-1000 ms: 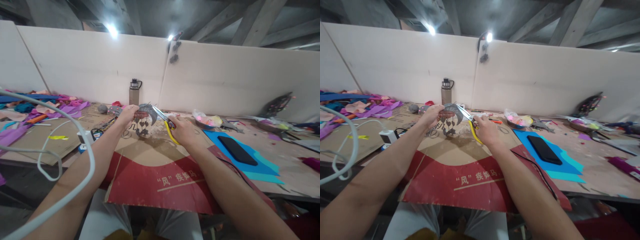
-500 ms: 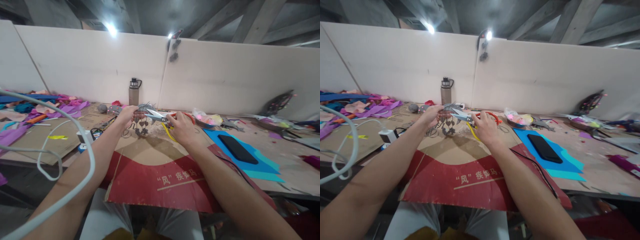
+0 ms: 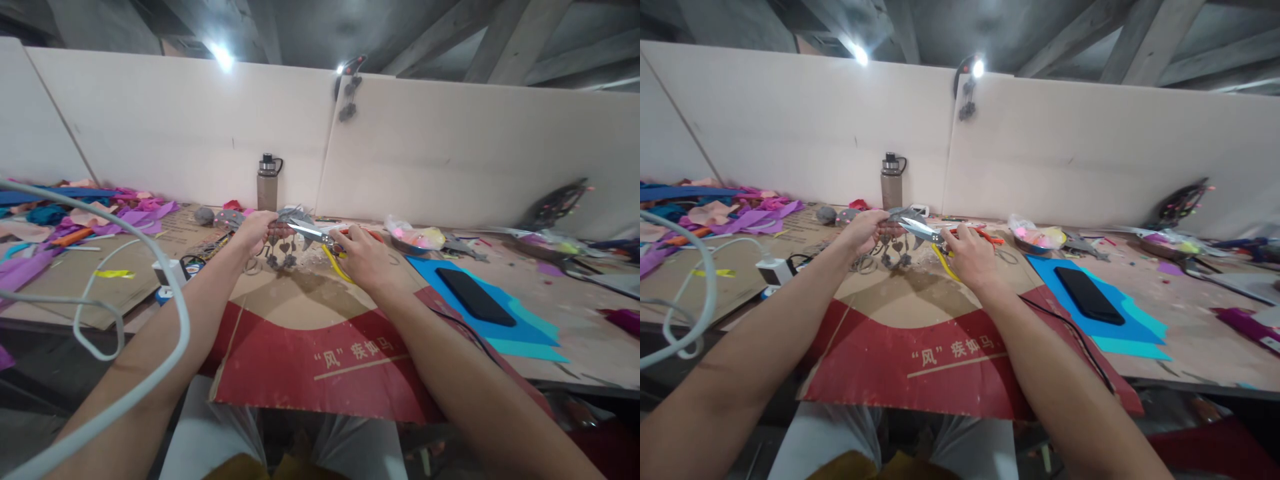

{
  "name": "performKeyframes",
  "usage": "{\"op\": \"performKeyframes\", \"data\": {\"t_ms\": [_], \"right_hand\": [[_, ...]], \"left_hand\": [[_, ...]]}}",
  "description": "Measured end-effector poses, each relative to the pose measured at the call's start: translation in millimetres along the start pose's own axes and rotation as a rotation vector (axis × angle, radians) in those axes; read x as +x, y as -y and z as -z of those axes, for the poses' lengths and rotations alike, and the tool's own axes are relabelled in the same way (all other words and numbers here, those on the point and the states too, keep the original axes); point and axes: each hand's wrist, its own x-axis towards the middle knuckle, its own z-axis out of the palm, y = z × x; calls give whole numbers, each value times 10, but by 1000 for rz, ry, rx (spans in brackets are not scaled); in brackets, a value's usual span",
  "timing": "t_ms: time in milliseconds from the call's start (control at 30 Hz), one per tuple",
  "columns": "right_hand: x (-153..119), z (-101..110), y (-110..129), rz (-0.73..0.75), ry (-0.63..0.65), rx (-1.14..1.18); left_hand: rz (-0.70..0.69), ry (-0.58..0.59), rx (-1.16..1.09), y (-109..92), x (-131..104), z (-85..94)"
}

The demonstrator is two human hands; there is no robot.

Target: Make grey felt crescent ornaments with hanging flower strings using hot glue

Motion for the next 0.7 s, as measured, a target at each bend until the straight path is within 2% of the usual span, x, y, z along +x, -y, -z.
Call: {"op": "performKeyframes", "data": {"t_ms": [300, 533, 700], "right_hand": [[-3, 29, 22, -15, 37, 19], [40, -101, -80, -182, 4, 377], [45, -214, -136, -148, 30, 490]], "left_hand": [[48, 29, -24, -21, -22, -5], [42, -2, -51, -54, -44, -1], [5, 14, -28, -49, -5, 71]]}}
